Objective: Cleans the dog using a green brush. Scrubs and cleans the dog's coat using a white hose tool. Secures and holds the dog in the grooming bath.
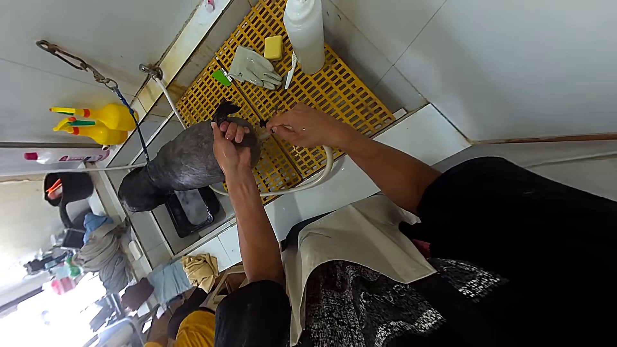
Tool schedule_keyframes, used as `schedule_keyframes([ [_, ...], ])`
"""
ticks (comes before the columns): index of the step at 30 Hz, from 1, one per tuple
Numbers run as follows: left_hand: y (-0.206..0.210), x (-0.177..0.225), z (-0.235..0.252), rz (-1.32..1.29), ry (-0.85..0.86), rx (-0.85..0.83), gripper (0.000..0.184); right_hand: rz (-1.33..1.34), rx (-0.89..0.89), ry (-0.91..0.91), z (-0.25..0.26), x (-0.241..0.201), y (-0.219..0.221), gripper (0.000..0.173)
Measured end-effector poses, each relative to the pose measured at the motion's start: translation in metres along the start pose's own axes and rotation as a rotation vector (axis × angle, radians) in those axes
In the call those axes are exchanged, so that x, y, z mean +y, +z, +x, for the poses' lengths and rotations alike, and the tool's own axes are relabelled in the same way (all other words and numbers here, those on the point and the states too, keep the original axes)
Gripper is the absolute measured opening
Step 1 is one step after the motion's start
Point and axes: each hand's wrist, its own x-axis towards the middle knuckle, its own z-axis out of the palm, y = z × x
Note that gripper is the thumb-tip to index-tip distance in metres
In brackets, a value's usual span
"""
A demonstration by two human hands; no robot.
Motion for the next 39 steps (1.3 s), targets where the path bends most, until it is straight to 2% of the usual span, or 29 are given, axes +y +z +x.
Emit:
schedule_keyframes([
  [3,0.001,-0.003,-0.003,-0.004,-0.006,0.000,0.050,-0.034,-0.049,0.069,-0.001,0.002,0.003,0.031],
  [7,-0.001,0.001,-0.005,-0.009,-0.002,-0.015,0.051,0.029,0.005,-0.015,-0.005,0.006,-0.003,0.031],
  [11,-0.005,0.006,-0.006,-0.016,0.009,-0.004,0.051,0.007,-0.089,0.007,-0.008,0.006,0.001,0.030],
  [16,-0.015,0.016,-0.003,-0.013,0.031,0.009,0.052,0.074,0.052,-0.074,-0.012,0.009,0.000,0.030],
  [20,-0.017,0.018,-0.001,-0.005,0.015,-0.003,0.052,0.017,-0.056,0.011,-0.010,0.009,0.002,0.030],
  [26,-0.020,0.012,-0.002,-0.008,-0.011,0.019,0.052,0.046,0.070,0.011,-0.014,0.014,0.002,0.031],
  [30,-0.019,0.010,-0.003,-0.018,-0.018,0.008,0.052,0.036,-0.047,0.100,-0.016,0.018,0.004,0.032],
  [33,-0.018,0.008,-0.003,-0.022,-0.026,0.011,0.053,0.102,0.014,0.031,-0.020,0.016,0.001,0.031],
  [37,-0.015,-0.004,-0.005,-0.021,-0.043,0.016,0.052,0.049,-0.074,0.052,-0.023,0.016,0.004,0.030],
  [39,-0.013,-0.009,-0.006,-0.010,-0.041,0.014,0.052,0.063,-0.039,0.037,-0.023,0.016,0.004,0.031],
])
